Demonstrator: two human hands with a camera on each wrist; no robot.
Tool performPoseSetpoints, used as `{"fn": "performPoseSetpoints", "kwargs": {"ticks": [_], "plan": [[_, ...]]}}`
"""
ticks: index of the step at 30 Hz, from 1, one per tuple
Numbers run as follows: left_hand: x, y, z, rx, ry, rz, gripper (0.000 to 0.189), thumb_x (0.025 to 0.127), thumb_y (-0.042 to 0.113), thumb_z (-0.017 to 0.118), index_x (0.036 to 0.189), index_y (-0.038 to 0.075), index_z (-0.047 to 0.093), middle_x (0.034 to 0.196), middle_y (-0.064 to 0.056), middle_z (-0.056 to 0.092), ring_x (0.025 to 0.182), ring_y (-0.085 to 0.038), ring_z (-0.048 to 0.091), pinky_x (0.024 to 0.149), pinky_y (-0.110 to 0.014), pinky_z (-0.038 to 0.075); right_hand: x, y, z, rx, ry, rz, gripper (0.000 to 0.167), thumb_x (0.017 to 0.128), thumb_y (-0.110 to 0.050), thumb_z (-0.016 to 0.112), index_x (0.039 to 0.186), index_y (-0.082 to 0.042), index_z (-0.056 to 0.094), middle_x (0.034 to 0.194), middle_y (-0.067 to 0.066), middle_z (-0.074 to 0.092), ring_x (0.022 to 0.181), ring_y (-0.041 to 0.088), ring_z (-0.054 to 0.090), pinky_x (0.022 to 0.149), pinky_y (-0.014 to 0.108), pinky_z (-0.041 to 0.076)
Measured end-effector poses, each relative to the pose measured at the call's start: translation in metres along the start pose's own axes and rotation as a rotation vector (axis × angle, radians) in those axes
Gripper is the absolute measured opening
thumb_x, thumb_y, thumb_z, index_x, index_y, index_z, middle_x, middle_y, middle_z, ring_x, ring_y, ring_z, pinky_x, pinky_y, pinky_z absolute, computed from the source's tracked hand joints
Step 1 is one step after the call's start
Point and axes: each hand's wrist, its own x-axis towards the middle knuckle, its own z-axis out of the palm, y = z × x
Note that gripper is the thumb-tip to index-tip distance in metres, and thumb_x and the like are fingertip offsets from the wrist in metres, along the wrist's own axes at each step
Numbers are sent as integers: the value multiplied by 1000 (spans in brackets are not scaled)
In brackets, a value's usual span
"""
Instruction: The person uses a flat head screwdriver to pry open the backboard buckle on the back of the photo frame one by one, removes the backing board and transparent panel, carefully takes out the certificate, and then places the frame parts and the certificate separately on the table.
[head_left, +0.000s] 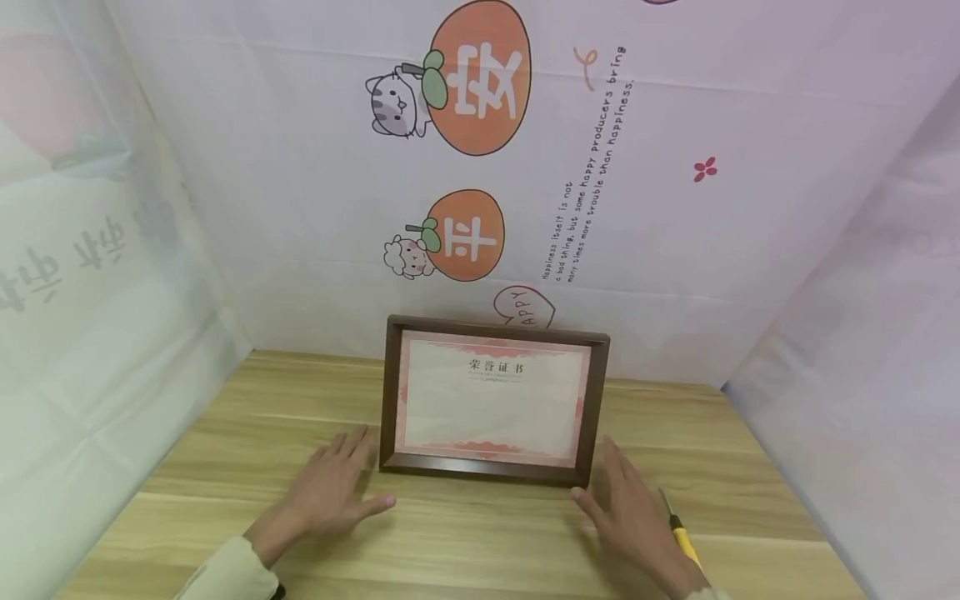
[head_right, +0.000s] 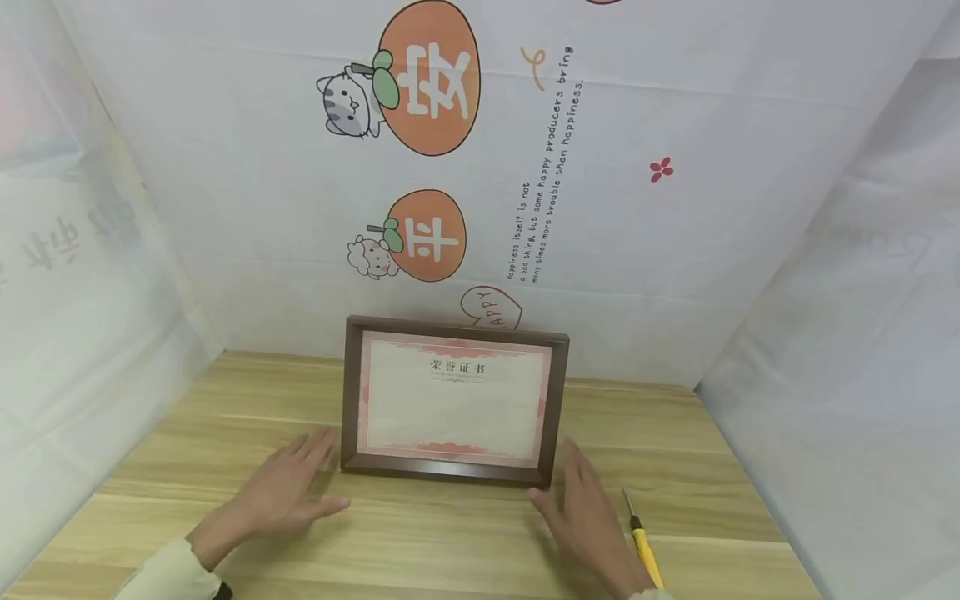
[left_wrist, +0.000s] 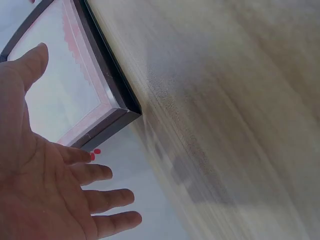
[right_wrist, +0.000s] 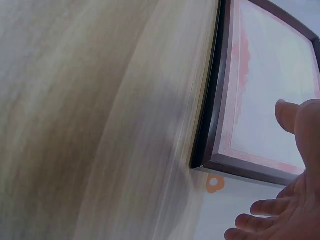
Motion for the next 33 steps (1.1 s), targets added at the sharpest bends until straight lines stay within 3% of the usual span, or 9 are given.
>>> {"fn": "performPoseSetpoints", "kwargs": {"ticks": [7,13,19,26,33], "plan": [[12,-1,-3,-51,-12,21,98,88,62,60,151,-6,27,153,-31,32,136,-52,38,110,-65,35,12,5,-1,25,5,34,90,97,-53,52,153,8,14,152,34,31,132,55,40,102,66,42],[22,1,-2,-97,-26,-22,100,88,66,57,151,-6,26,153,-27,35,136,-48,41,111,-61,38,28,10,-1,59,21,55,86,98,-51,53,151,8,20,146,32,42,126,50,50,98,63,48],[32,2,-2,-185,-5,-48,99,89,66,56,151,-4,26,152,-25,39,134,-45,45,109,-58,41,46,13,1,170,-5,83,78,97,-41,59,150,7,25,142,28,49,126,44,53,100,58,49],[47,-2,-1,-285,-18,-66,84,96,47,57,151,-7,24,151,-29,38,135,-44,44,111,-58,40,61,11,0,255,-56,129,73,98,-38,59,147,7,29,136,27,54,122,40,57,98,52,53],[67,-6,-8,-427,0,-78,63,100,30,57,143,-8,33,131,-25,58,114,-36,62,94,-47,56,75,11,-4,272,-28,158,60,99,-32,57,139,8,39,125,28,60,112,38,62,87,45,59]]}}
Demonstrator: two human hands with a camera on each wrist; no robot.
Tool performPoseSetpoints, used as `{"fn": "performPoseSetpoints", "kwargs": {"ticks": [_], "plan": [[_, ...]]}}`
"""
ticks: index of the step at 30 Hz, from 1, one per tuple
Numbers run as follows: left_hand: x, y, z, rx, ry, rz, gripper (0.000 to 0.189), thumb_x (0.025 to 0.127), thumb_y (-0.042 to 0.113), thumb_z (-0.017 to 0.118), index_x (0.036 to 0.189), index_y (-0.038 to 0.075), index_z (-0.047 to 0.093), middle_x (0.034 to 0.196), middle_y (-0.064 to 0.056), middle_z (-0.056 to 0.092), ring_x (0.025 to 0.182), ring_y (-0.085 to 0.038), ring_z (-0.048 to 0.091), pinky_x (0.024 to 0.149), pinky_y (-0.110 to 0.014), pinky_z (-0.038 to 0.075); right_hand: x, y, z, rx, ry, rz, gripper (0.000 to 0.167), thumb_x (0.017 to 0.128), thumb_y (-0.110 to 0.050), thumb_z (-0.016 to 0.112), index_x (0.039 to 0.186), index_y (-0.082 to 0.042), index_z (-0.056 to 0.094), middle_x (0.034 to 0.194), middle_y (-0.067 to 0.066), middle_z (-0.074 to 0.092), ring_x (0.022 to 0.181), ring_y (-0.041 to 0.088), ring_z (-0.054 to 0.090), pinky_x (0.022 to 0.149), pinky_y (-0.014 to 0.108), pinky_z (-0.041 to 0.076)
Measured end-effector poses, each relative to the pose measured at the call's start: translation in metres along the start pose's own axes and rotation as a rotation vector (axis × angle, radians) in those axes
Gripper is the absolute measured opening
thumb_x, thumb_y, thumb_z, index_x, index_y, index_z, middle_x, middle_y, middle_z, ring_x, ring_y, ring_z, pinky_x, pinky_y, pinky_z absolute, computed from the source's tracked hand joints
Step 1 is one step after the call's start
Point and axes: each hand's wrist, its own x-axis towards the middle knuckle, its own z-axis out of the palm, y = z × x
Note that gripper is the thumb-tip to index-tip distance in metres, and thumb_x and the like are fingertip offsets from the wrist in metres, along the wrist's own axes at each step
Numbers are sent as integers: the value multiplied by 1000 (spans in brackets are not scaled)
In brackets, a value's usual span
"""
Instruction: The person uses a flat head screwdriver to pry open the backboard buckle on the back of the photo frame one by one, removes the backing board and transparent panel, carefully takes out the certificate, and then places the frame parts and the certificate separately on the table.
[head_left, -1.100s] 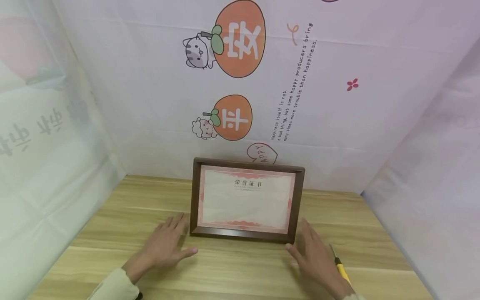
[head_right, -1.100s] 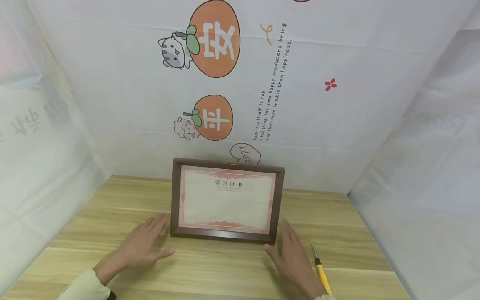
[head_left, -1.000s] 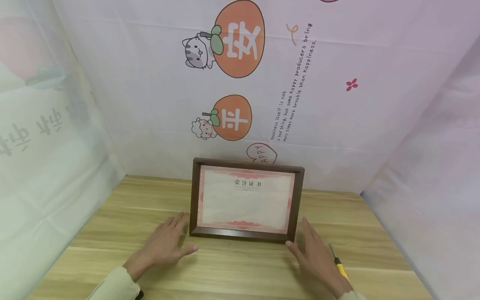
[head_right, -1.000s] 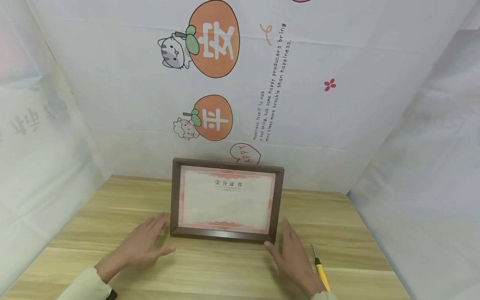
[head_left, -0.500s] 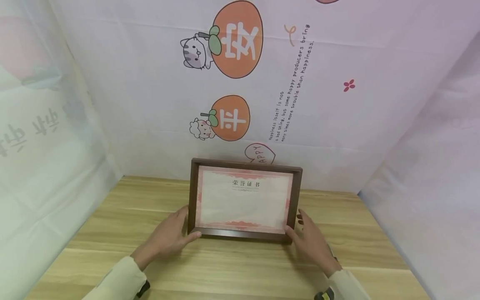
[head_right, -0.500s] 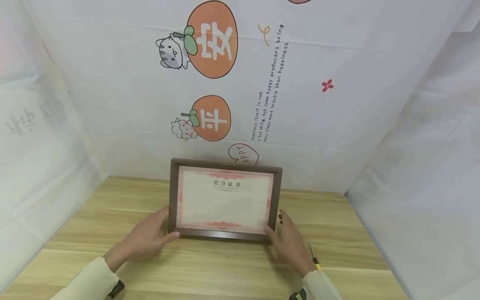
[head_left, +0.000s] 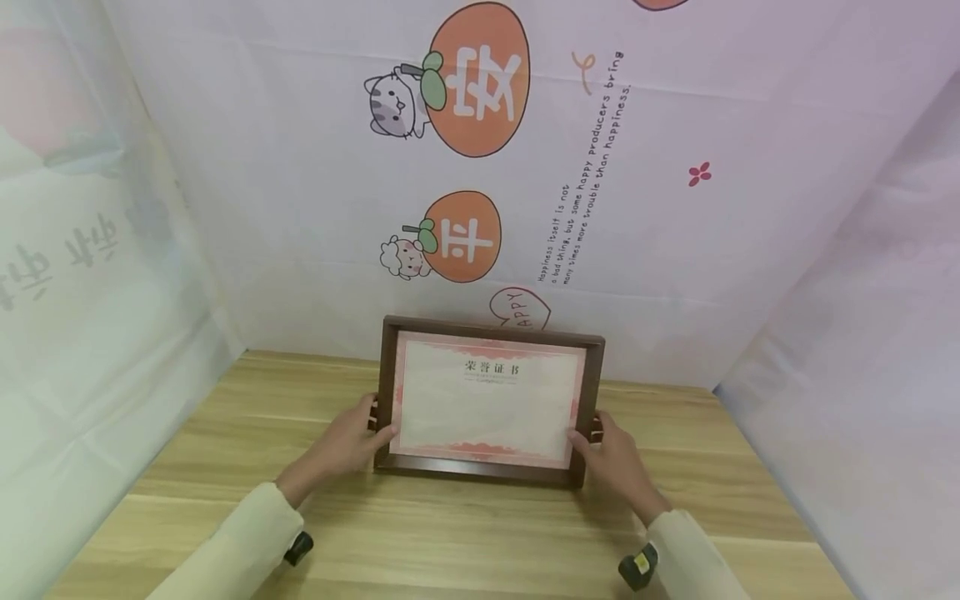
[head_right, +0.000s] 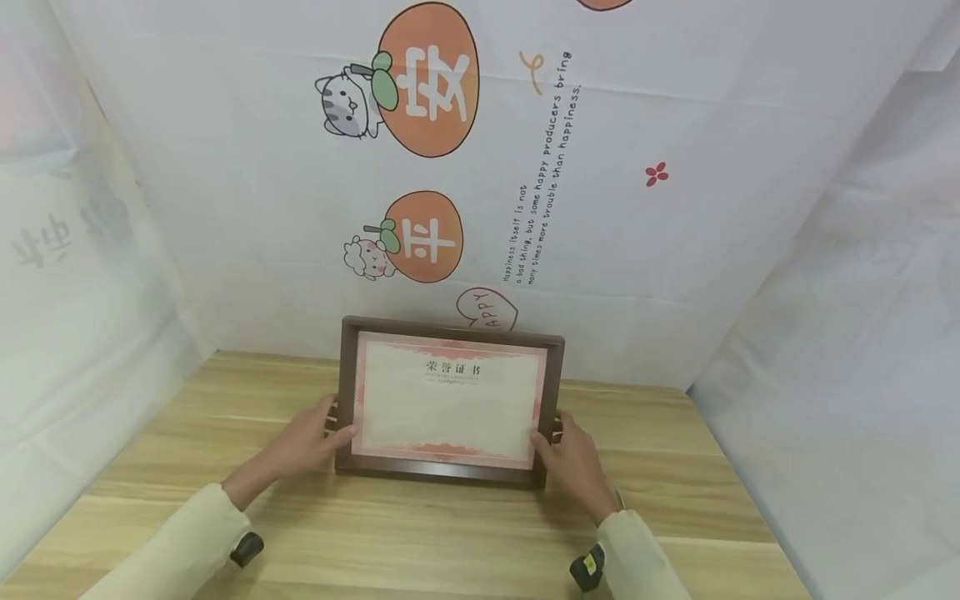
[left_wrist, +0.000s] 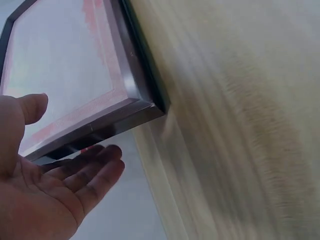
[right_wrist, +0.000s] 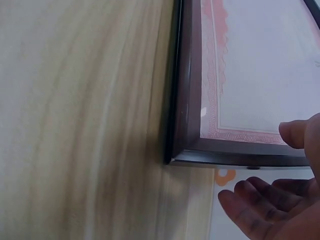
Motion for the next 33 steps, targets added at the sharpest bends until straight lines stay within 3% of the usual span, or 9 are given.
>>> {"fn": "performPoseSetpoints", "kwargs": {"ticks": [4,8,23,33], "plan": [[9,2,-5,-54,15,-16,53,99,25,58,137,-7,40,119,-21,63,106,-31,65,82,-38,61,6,1,-2,-17,11,-10,52,99,-29,58,134,7,45,121,26,62,108,36,63,85,43,59],[14,5,-8,-73,42,-37,43,99,19,58,130,-6,45,112,-19,64,101,-30,65,79,-36,61,11,0,-3,-3,12,-30,44,98,-23,60,128,6,49,116,23,65,103,33,64,80,40,60],[19,4,-9,-80,80,-22,26,98,14,59,116,-3,52,102,-15,64,96,-28,66,77,-34,60,10,-2,-4,9,41,-60,37,96,-16,62,124,5,51,110,21,66,101,35,65,81,42,60],[18,4,-10,-85,129,14,26,96,11,62,115,-5,53,103,-18,65,97,-34,67,78,-37,61,9,-3,-1,6,107,-89,41,96,-17,63,127,5,48,112,23,66,105,38,64,90,52,54]]}}
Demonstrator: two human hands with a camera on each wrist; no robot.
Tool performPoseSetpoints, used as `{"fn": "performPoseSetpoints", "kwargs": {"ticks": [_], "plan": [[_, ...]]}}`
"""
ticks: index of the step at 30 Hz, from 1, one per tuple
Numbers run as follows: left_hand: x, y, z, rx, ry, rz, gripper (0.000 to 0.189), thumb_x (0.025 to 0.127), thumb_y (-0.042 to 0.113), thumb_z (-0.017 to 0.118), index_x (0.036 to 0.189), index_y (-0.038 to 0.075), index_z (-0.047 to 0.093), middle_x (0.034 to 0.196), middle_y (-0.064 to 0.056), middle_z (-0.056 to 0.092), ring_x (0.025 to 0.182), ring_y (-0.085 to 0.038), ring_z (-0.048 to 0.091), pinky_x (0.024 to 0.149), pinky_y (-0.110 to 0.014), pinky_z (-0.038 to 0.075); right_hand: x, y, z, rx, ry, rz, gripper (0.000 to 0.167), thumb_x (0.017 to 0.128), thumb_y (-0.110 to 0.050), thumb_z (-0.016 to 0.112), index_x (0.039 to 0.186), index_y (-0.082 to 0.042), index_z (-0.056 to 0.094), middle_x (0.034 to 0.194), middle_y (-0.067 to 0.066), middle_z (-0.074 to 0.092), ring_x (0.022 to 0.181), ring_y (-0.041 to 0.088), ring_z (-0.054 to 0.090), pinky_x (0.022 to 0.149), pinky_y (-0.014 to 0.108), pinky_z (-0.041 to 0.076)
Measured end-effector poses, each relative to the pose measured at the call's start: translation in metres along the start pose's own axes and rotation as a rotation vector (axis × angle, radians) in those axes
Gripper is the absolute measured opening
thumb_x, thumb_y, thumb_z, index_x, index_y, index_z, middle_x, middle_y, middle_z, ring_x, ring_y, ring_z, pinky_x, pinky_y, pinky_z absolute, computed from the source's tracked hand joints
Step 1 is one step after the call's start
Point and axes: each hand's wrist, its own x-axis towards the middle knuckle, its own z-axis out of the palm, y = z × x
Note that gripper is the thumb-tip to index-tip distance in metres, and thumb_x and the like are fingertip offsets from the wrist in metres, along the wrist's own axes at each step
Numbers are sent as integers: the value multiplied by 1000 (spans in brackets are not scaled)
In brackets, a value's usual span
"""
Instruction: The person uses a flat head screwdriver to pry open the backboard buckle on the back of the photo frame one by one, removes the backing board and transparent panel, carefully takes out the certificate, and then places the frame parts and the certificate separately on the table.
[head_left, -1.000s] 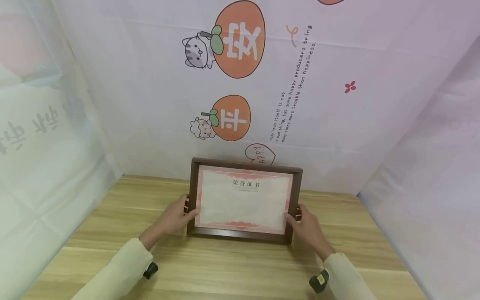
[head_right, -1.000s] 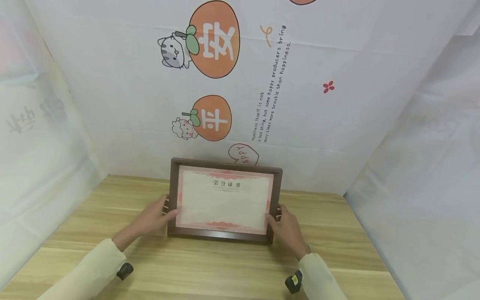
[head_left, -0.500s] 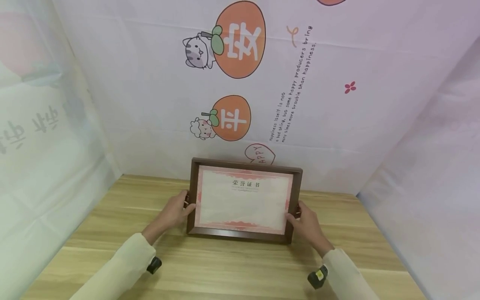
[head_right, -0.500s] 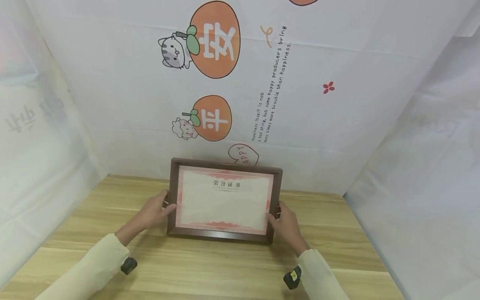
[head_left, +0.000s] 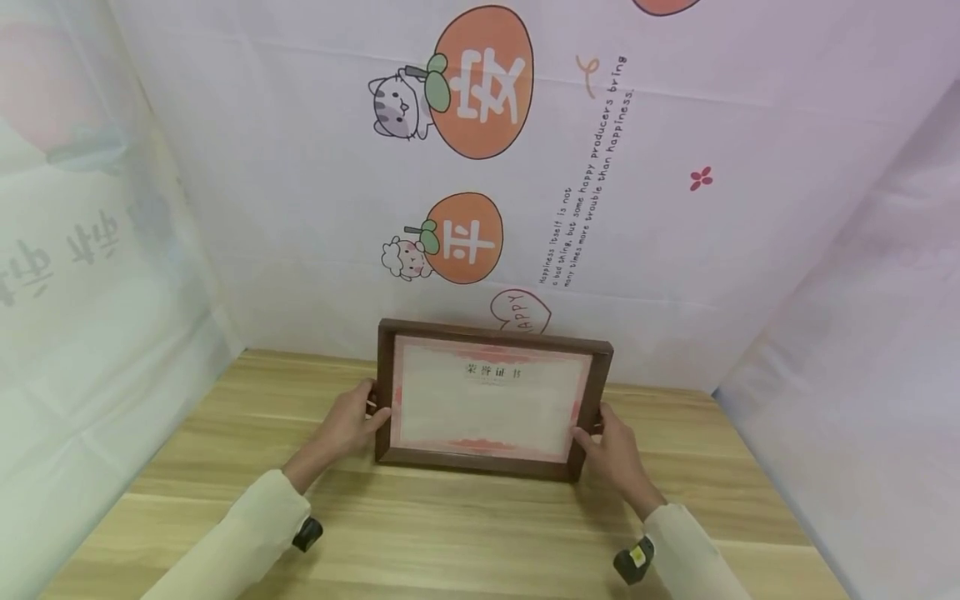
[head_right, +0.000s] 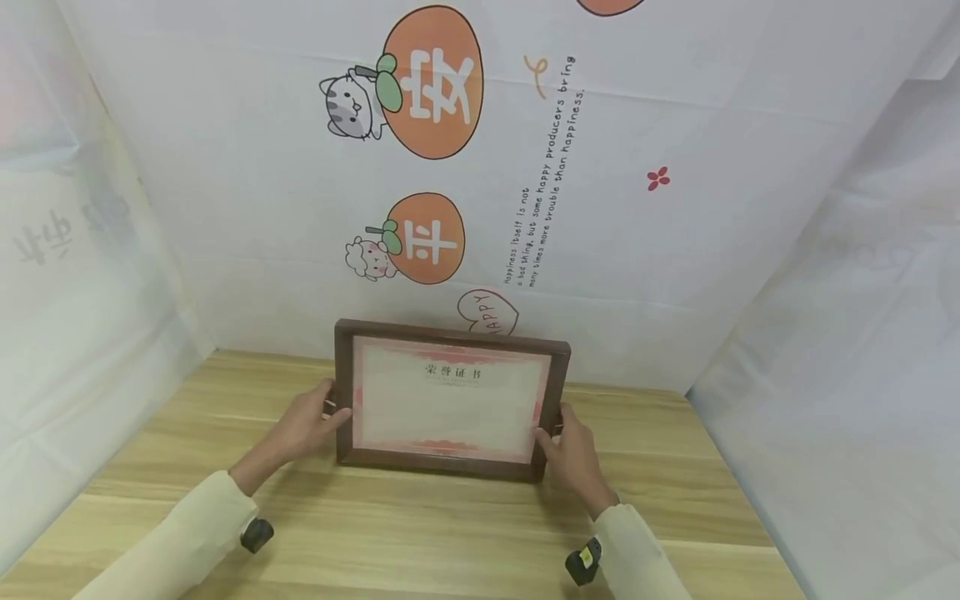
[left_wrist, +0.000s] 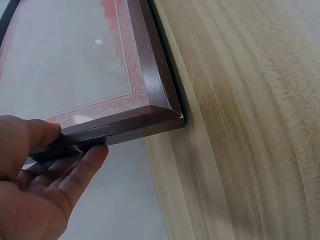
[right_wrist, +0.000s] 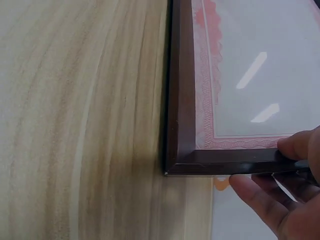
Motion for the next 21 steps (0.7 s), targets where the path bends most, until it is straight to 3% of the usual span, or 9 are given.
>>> {"fn": "performPoseSetpoints", "kwargs": {"ticks": [9,13,16,21], "plan": [[-2,5,1,14,10,22,46,94,8,63,130,-13,44,112,-26,64,101,-39,67,81,-40,61,-3,8,4,-8,122,-155,49,91,-12,70,130,6,46,109,26,68,99,42,67,89,57,53],[-2,5,2,51,21,43,45,93,8,63,129,-12,45,110,-25,65,99,-38,68,79,-39,62,-4,8,3,-63,159,-173,39,88,-14,73,118,2,53,96,18,69,87,34,67,75,44,57],[-3,5,1,81,34,59,45,94,9,63,129,-12,45,110,-25,65,97,-38,69,77,-39,62,-5,7,2,-85,169,-178,33,87,-14,75,110,-1,55,88,12,66,75,26,64,61,28,51],[-3,6,3,96,58,95,41,93,8,64,128,-7,48,109,-23,67,93,-35,71,74,-36,62,-7,8,1,-58,136,-156,35,88,-11,73,114,0,53,97,17,67,73,26,66,56,21,51]]}}
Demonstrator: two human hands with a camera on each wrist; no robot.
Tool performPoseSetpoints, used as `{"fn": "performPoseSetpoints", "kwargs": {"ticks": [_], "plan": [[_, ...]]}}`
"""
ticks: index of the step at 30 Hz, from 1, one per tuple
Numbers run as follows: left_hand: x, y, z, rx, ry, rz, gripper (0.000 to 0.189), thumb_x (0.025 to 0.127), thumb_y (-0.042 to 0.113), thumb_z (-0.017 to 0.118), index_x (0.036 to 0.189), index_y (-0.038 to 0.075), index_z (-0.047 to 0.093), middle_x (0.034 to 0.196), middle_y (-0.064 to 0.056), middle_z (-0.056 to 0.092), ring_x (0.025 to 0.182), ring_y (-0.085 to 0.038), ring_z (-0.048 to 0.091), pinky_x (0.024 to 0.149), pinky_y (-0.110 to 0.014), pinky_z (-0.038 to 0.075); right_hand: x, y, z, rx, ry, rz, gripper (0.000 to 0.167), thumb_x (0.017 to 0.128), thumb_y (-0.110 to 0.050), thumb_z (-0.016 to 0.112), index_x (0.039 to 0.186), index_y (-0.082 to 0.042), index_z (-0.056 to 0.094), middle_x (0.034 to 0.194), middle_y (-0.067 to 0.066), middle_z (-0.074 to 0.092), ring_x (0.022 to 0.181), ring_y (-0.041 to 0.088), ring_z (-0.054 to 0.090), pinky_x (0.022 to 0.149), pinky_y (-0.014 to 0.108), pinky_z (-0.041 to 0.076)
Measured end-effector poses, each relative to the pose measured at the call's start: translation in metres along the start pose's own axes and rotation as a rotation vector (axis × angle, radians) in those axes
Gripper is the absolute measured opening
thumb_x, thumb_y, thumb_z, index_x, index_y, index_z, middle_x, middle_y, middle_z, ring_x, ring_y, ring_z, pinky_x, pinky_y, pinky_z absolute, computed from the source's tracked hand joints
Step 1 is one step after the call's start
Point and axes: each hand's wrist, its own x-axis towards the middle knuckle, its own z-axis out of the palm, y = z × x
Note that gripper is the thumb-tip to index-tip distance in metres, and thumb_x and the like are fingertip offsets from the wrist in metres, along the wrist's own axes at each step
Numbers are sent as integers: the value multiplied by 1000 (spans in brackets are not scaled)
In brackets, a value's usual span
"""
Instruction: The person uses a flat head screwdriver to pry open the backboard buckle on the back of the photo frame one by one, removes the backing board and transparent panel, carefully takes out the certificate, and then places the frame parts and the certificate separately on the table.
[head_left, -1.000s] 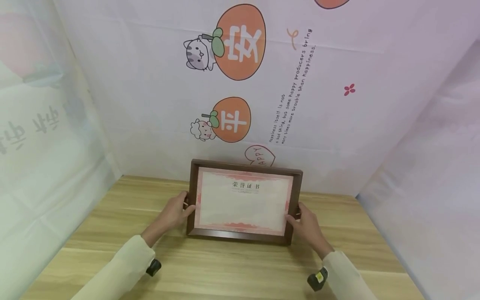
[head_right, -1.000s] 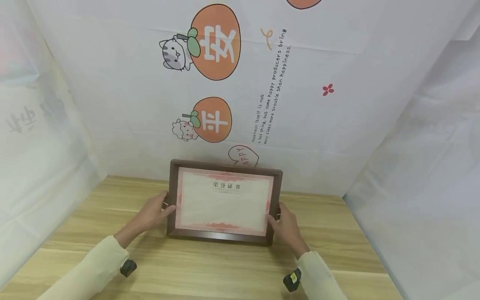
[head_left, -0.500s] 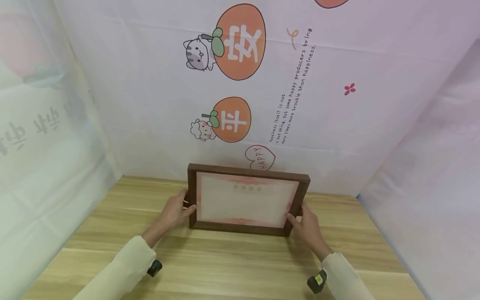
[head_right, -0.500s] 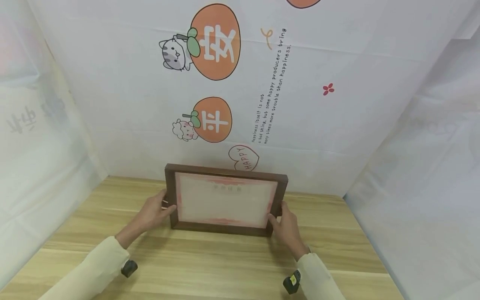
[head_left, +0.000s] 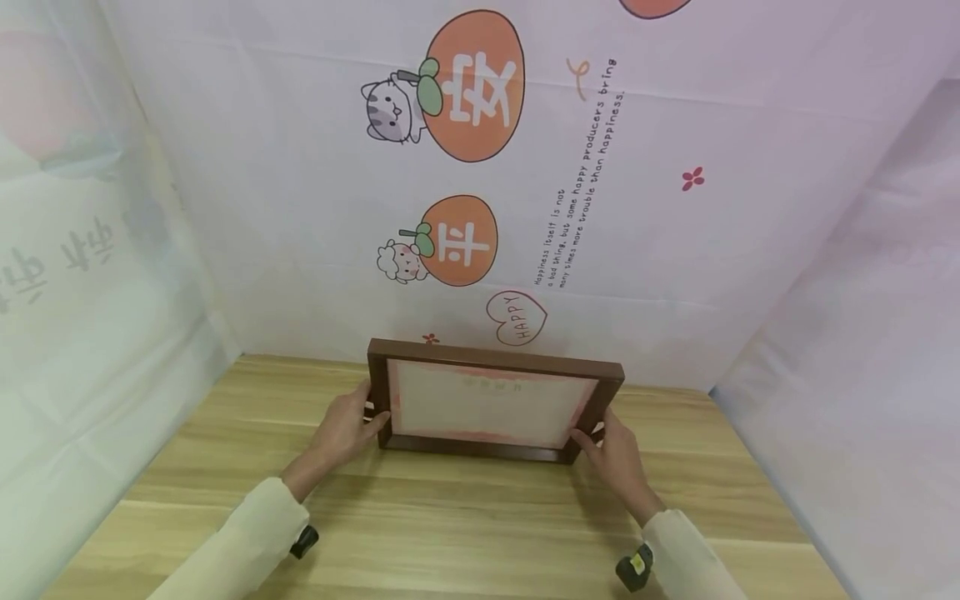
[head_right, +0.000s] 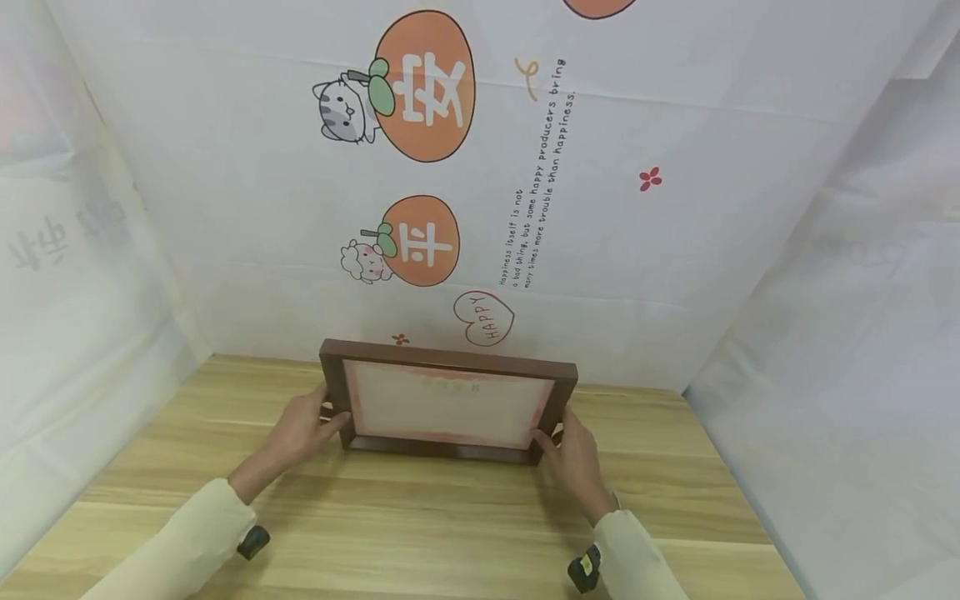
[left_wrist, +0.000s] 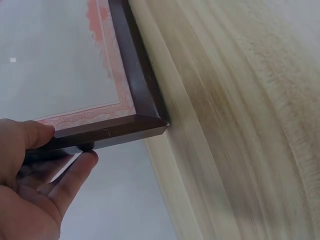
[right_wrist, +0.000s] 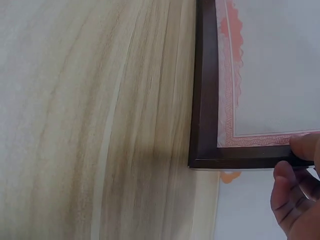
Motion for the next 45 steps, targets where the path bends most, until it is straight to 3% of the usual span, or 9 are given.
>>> {"fn": "performPoseSetpoints", "kwargs": {"ticks": [11,15,20,25,28,32,36,40,45], "plan": [[-6,-5,2,1,47,36,44,91,8,68,130,-1,49,109,-21,69,83,-29,73,67,-30,62,-1,-5,4,190,-76,162,34,92,-6,66,121,-3,50,113,24,65,74,30,72,56,23,57],[-8,-6,2,7,64,22,44,90,9,69,130,1,50,109,-19,70,76,-24,72,61,-25,60,-1,-6,4,257,-72,172,33,92,-3,66,122,-3,52,114,24,65,75,32,71,62,33,62],[-10,-7,1,50,101,65,42,88,10,70,126,2,53,104,-18,72,68,-17,68,56,-23,55,-4,-6,4,310,-74,162,30,92,-1,64,121,-3,54,116,24,64,76,32,71,67,37,62],[-13,-9,2,-100,58,35,34,89,3,68,119,5,54,108,-21,70,63,-15,68,53,-21,53,-7,-4,4,313,-66,162,29,92,-1,65,119,-2,54,112,23,65,75,30,71,67,36,62],[-15,-13,2,-216,23,-20,35,89,0,67,120,9,54,110,-21,68,65,-21,71,53,-21,55,-8,-4,5,316,-50,169,27,92,-3,66,116,-3,56,108,20,66,74,28,71,67,36,62],[-20,-16,1,-288,2,-55,38,89,-1,67,123,10,55,112,-22,66,69,-28,72,57,-22,56,-11,-3,6,324,-36,169,23,90,-2,68,112,-1,59,102,18,67,73,21,71,66,35,62],[-23,-18,2,-228,14,-8,35,87,-1,69,119,6,57,108,-18,68,79,-26,72,65,-27,59,-13,-2,6,312,-44,138,26,88,5,67,114,2,60,103,21,68,81,25,72,70,31,62],[-26,-21,5,-166,23,24,40,78,-14,70,112,4,58,116,-16,67,97,-30,70,81,-42,59,-20,0,5,222,-34,27,32,89,9,62,119,-1,63,115,18,69,102,34,69,87,44,59],[-29,-22,11,-305,-36,-107,55,71,-30,58,114,4,55,134,-23,55,100,-39,68,78,-41,61,-29,-4,6,227,39,-142,32,89,12,60,120,4,63,119,22,68,109,42,65,96,28,54]]}}
